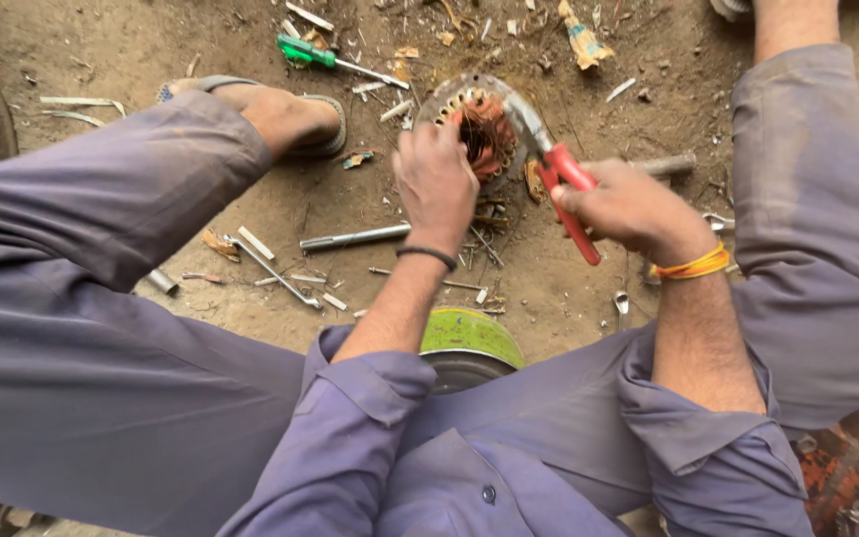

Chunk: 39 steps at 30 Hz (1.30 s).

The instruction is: The person uses pliers to cut and pull copper windings from a motor stator. The person repeatedly cuts sections of wire and pulls them out by hand, accumulating loose copper strands on the ground.

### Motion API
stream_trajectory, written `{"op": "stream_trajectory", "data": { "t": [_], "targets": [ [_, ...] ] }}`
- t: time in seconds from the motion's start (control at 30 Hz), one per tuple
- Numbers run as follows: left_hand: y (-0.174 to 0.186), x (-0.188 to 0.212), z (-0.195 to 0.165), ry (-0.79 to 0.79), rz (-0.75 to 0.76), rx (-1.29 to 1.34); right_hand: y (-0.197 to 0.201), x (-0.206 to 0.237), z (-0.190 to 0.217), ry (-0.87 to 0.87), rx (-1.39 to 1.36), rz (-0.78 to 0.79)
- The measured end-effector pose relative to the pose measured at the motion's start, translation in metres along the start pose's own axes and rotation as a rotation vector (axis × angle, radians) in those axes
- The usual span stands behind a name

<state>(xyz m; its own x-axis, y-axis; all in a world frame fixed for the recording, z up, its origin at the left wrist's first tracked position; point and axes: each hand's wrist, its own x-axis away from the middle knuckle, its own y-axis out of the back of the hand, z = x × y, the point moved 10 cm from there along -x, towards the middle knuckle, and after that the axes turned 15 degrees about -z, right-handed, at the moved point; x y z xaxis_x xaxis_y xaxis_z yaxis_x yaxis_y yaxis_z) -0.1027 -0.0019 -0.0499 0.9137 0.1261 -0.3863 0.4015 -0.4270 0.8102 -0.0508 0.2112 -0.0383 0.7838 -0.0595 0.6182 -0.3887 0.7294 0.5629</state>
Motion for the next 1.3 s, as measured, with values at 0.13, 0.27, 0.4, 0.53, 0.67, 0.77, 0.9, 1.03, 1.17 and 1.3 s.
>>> {"op": "stream_trajectory", "data": {
  "t": [0.13, 0.27, 0.4, 0.53, 0.67, 0.77, 0.9, 1.03, 1.17, 1.3],
  "targets": [
    [-0.002, 0.017, -0.024, -0.087, 0.014, -0.106, -0.003, -0.003, 0.01, 0.094, -0.014, 0.021],
    [0.01, 0.031, -0.056, 0.01, -0.073, 0.03, 0.001, 0.002, -0.007, 0.034, 0.03, 0.046],
    [0.008, 0.029, -0.03, 0.389, -0.05, 0.311, 0.004, 0.009, -0.011, 0.079, 0.018, 0.061],
    [0.01, 0.025, -0.027, 0.349, 0.036, 0.18, 0.006, 0.005, -0.015, 0.003, -0.013, 0.025],
    [-0.001, 0.04, -0.038, 0.359, 0.204, 0.124, 0.004, 0.004, -0.007, 0.061, 0.015, 0.021],
    [-0.013, 0.062, -0.045, 0.428, 0.4, 0.144, 0.001, 0.01, -0.01, 0.03, -0.003, 0.051],
    [-0.012, 0.07, -0.045, 0.56, 0.419, 0.234, 0.0, 0.016, -0.01, 0.047, 0.045, 0.063],
    [0.011, 0.05, -0.04, 0.589, 0.154, 0.27, -0.002, 0.017, -0.012, -0.001, 0.037, 0.073],
    [-0.003, 0.059, -0.042, 0.595, 0.384, 0.202, -0.002, 0.014, -0.009, 0.029, 0.111, 0.06],
    [-0.017, 0.082, -0.051, 0.543, 0.574, 0.156, -0.003, 0.016, -0.008, 0.048, 0.141, 0.068]
  ]
}}
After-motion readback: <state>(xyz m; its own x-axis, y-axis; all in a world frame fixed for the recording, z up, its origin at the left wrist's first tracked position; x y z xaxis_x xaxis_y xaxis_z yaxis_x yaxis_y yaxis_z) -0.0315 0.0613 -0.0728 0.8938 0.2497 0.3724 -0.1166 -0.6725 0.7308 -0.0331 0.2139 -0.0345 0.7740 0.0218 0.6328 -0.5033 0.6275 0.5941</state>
